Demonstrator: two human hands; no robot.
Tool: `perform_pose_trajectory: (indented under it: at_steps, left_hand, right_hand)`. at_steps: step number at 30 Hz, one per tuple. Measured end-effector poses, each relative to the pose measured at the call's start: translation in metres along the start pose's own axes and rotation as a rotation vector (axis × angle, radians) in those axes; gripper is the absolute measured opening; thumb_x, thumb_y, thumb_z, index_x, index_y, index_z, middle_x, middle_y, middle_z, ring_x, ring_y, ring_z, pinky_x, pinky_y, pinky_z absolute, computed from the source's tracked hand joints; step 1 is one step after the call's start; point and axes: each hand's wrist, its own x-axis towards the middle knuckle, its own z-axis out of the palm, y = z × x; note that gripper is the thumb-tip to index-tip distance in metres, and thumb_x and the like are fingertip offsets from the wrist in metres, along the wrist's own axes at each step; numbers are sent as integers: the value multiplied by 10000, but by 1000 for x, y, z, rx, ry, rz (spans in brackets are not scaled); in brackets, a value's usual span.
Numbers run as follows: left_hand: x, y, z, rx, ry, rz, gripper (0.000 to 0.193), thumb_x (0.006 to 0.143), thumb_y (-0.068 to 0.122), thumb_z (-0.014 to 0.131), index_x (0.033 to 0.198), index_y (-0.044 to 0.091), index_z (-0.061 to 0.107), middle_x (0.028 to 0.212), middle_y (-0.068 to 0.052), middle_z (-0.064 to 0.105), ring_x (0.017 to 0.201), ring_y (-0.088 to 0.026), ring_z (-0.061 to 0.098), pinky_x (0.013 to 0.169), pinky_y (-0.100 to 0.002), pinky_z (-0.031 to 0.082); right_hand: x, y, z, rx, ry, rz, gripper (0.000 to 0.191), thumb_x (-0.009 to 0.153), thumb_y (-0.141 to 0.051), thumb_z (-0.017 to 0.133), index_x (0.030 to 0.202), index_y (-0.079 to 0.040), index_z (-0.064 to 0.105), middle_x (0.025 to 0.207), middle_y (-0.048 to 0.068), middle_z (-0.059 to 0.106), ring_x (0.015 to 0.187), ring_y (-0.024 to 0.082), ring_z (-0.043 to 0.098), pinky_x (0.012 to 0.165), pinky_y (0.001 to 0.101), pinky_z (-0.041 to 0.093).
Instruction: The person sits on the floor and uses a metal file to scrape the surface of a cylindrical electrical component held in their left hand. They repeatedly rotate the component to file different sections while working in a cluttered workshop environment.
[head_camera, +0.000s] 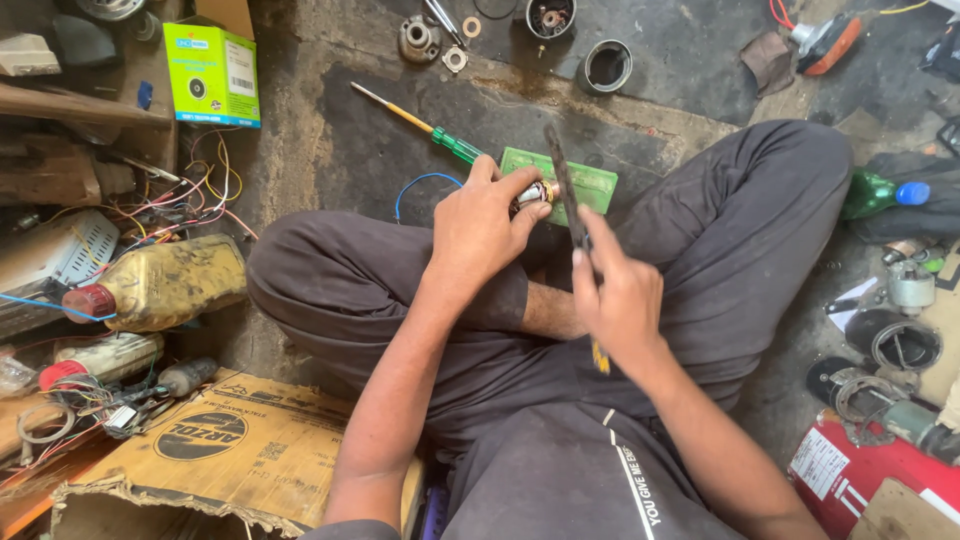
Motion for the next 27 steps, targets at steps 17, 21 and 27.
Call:
perform_pose_trajectory:
  at_steps: [17, 21, 27]
  left_hand:
    - [1, 3, -6, -3, 1, 23, 380, 819, 364, 817, 1163, 227, 733, 952, -69, 593, 785, -300, 674, 628, -436, 515]
    - [1, 4, -6, 3, 11, 31, 379, 816, 364, 819, 1158, 225, 732, 954, -71, 592, 783, -303, 670, 632, -438, 514]
    - [-2, 4, -5, -3, -3, 16, 364, 827, 356, 813, 1159, 231, 732, 956, -66, 592, 804, -301, 671, 634, -433, 516]
  right_hand:
    - [2, 0, -1, 19, -7, 0, 500, 928, -47, 654, 1424, -51, 591, 660, 134, 636, 568, 316, 649, 545, 428, 480]
    - [-7, -4, -4, -71, -13, -53, 506, 900, -57, 668, 1402, -43, 604, 619, 144, 614, 525, 324, 625, 524, 435, 472]
    - [12, 7, -2, -91, -17, -29, 480, 931, -53, 676, 1408, -67, 626, 596, 138, 595, 516, 326, 609, 518, 448, 453]
